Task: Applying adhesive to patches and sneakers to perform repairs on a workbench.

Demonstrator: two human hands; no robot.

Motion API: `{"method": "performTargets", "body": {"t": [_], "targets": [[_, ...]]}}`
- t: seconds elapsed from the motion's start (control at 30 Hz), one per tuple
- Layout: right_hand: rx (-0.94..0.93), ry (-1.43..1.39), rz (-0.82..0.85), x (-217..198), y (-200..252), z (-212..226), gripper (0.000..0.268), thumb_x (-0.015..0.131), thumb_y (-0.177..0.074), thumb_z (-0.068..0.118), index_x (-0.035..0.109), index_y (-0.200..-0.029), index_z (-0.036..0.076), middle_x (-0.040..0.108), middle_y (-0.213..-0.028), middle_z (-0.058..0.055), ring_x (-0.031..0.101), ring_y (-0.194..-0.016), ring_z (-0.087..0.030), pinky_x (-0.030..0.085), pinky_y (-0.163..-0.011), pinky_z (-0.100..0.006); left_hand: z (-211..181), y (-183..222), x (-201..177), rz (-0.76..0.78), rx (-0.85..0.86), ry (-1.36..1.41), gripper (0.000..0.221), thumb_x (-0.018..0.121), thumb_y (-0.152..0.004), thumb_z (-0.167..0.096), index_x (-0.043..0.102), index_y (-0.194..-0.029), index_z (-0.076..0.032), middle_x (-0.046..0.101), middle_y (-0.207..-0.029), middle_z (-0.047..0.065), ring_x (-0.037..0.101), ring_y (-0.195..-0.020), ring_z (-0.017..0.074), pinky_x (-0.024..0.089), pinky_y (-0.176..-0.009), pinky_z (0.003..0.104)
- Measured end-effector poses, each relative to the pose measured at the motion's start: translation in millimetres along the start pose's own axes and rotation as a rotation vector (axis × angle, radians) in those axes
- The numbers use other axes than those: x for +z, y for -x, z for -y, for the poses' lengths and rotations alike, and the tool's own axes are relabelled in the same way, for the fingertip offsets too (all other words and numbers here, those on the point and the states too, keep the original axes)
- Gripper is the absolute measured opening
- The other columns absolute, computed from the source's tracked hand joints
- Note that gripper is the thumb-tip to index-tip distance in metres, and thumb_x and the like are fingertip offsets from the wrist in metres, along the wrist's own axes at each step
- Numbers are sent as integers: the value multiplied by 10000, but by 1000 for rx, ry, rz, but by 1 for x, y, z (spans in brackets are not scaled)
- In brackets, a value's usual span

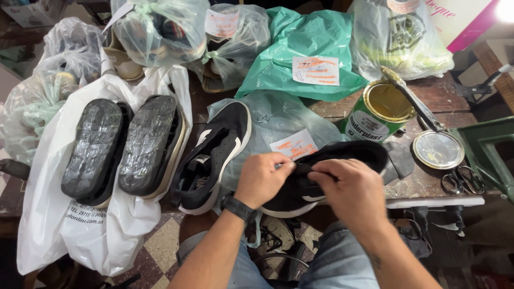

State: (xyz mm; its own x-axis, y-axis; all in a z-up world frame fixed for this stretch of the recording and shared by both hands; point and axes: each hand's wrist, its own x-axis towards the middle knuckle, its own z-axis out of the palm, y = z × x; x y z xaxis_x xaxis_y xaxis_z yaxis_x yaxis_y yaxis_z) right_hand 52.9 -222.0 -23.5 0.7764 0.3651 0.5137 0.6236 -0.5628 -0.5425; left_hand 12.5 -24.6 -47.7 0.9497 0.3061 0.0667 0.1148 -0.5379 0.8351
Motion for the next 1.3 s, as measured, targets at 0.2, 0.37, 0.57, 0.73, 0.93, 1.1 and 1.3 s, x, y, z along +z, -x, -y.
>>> {"method": "performTargets", "body": {"t": [0.2,0.37,0.57,0.73,0.93,1.1,1.3], "targets": [[95,10,-78,-68,-2,0,90,840,-927,18,814,-1006,55,777,-927,-65,672,-796,-155,538,-784,-295,22,-7,17,5,210,-134,270,666,-916,-200,669,-648,-173,640,-567,-27,562,-532,193,386,-509,391],[45,89,18,-117,-1,21,128,840,-904,87,777,-1010,55,768,-959,-80,690,-815,-178,602,-607,-322,7,-4,2,-89,354,-125,177,650,-951,-173,817,-1001,-143,839,-997,-8,771,-930,210,579,-788,360],[-382,-143,212,-107,12,15,173,840,-836,224,723,-922,131,773,-908,-18,710,-749,-186,578,-726,-321,-67,66,-45,279,365,320,836,510,-920,-764,709,-1290,-42,774,-1291,178,771,-1185,297,616,-1021,425],[-356,-263,256,-81,35,7,142,800,-884,173,700,-970,119,755,-892,-16,698,-737,-198,582,-702,-321,-74,105,-23,189,97,407,216,861,-803,-248,827,-976,-123,835,-913,4,780,-843,122,609,-785,265],[-167,-292,139,-59,57,3,132,814,-864,123,746,-977,108,782,-914,-28,746,-794,-156,598,-742,-262,-60,116,-5,-120,210,263,46,836,-828,-155,831,-874,-157,829,-1058,16,796,-1000,167,643,-871,294],[75,-287,41,-42,74,4,236,732,-859,-22,808,-1026,125,833,-971,-4,784,-871,-131,627,-800,-251,-57,115,-1,-264,439,-19,54,788,-901,-158,767,-940,-189,803,-915,-53,751,-807,155,583,-753,297],[417,-392,-23,-35,73,35,604,788,-858,177,651,-1446,168,803,-1155,-49,790,-1004,-90,674,-796,-247,-58,106,-3,-506,516,-210,55,767,-941,-106,785,-990,-121,774,-901,-22,716,-757,179,590,-743,325]]}}
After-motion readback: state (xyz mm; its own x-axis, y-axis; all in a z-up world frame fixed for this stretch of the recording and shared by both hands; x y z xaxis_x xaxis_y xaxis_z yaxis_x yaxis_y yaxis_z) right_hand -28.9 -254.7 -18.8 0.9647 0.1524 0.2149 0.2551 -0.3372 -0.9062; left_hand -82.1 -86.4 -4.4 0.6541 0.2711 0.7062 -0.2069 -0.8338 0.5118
